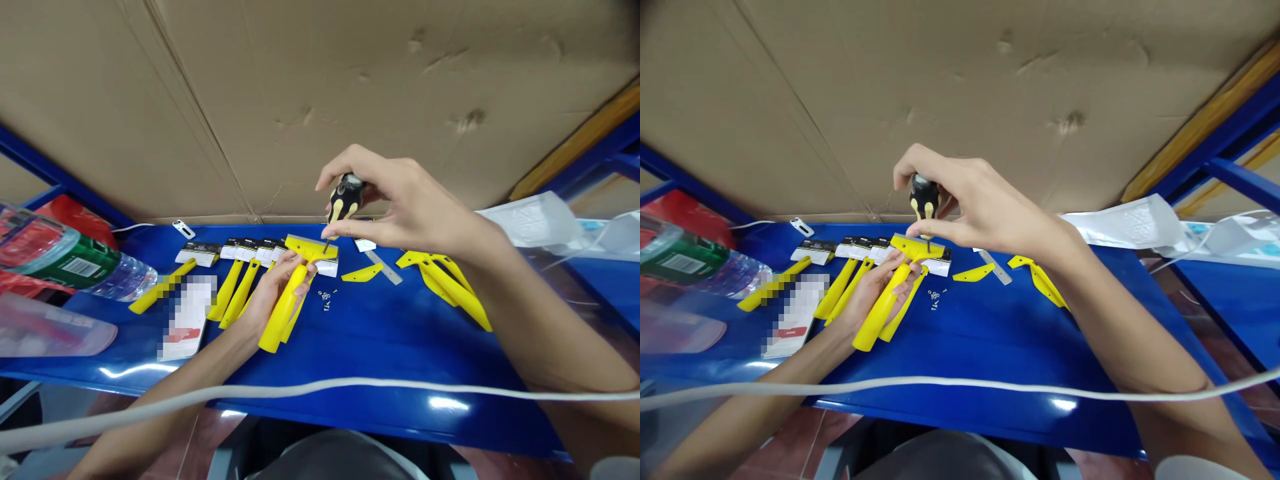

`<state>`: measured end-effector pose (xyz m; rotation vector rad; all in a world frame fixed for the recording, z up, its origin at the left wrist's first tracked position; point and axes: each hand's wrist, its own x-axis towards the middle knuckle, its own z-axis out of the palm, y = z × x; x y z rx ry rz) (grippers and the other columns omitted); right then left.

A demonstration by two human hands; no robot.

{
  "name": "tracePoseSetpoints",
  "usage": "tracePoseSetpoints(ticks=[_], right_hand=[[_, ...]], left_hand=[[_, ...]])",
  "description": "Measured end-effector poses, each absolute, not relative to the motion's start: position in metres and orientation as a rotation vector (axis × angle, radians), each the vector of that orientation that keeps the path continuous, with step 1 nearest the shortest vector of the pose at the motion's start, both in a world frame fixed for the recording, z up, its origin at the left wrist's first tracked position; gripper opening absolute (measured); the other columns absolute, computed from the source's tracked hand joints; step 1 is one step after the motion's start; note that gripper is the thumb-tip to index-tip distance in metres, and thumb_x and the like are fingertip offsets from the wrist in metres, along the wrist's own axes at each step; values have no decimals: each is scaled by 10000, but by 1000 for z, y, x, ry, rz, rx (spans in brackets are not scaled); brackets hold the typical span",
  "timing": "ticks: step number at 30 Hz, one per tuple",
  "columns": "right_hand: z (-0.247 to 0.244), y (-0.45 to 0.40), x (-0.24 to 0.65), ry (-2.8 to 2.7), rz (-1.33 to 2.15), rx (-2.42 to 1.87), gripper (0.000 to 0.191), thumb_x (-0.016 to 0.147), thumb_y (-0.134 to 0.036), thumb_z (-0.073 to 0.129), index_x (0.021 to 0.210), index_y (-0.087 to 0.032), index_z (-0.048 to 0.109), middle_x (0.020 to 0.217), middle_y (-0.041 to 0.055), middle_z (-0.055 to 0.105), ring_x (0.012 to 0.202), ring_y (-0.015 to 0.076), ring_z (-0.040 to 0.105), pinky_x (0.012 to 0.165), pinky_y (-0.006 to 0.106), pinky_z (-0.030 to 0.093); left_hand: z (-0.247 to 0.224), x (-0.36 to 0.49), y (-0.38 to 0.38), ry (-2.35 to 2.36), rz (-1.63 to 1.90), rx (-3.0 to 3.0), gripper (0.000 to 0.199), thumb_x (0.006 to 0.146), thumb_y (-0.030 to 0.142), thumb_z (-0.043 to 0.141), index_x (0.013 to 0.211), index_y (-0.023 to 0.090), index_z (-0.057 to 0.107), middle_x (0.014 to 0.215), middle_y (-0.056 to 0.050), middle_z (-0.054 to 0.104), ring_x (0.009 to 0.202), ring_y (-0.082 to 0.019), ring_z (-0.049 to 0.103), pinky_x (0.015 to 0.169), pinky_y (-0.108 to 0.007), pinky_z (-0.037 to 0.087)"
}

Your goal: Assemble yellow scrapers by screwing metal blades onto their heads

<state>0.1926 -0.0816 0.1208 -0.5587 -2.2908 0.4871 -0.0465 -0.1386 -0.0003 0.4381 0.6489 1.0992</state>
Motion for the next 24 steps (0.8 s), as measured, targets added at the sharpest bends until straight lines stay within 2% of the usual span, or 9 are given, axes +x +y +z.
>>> tracePoseSetpoints(ticks=[4,7,12,16,21,24], right_hand=[[122,-84,193,-2342,494,-537,350,968,-431,754,1274,-289,660,1212,47,747,1008,252,723,859,393,627],[122,-85,193,-2353,522,-533,338,972,-382,744,1287,-301,654,1185,41,752,1005,267,734,876,434,625],[122,-83,192,-2358,441,-550,363,993,-397,729,1312,-269,613,1208,69,715,931,253,717,808,429,617],[120,-82,192,-2375,536,-497,330,984,-365,721,1285,-293,609,1256,68,704,1041,267,706,873,432,631],[115,-81,191,-2296,597,-524,382,946,-319,761,1291,-305,600,1162,40,743,997,268,734,836,418,639],[113,-78,190,-2303,515,-531,436,919,-328,793,1305,-300,593,1181,44,732,926,252,724,801,413,632]], left_hand=[[0,-46,-138,658,1124,388,195,973,115,689,1085,215,565,987,-93,693,682,-103,641,527,-132,475],[-1,-48,-137,652,1107,381,197,967,127,703,1094,213,579,968,-77,689,649,-90,623,527,-133,485],[-2,-47,-139,660,1082,394,237,948,143,751,1077,228,571,989,-66,694,654,-90,636,488,-121,461],[1,-44,-140,675,1122,359,219,954,104,706,1088,214,574,992,-81,692,743,-121,691,499,-119,474],[1,-47,-139,669,1078,409,145,1007,159,667,1118,208,588,948,-78,688,568,-63,562,505,-127,474],[1,-46,-140,672,1095,399,139,1000,140,664,1087,205,577,928,-78,687,564,-67,558,509,-129,477]])
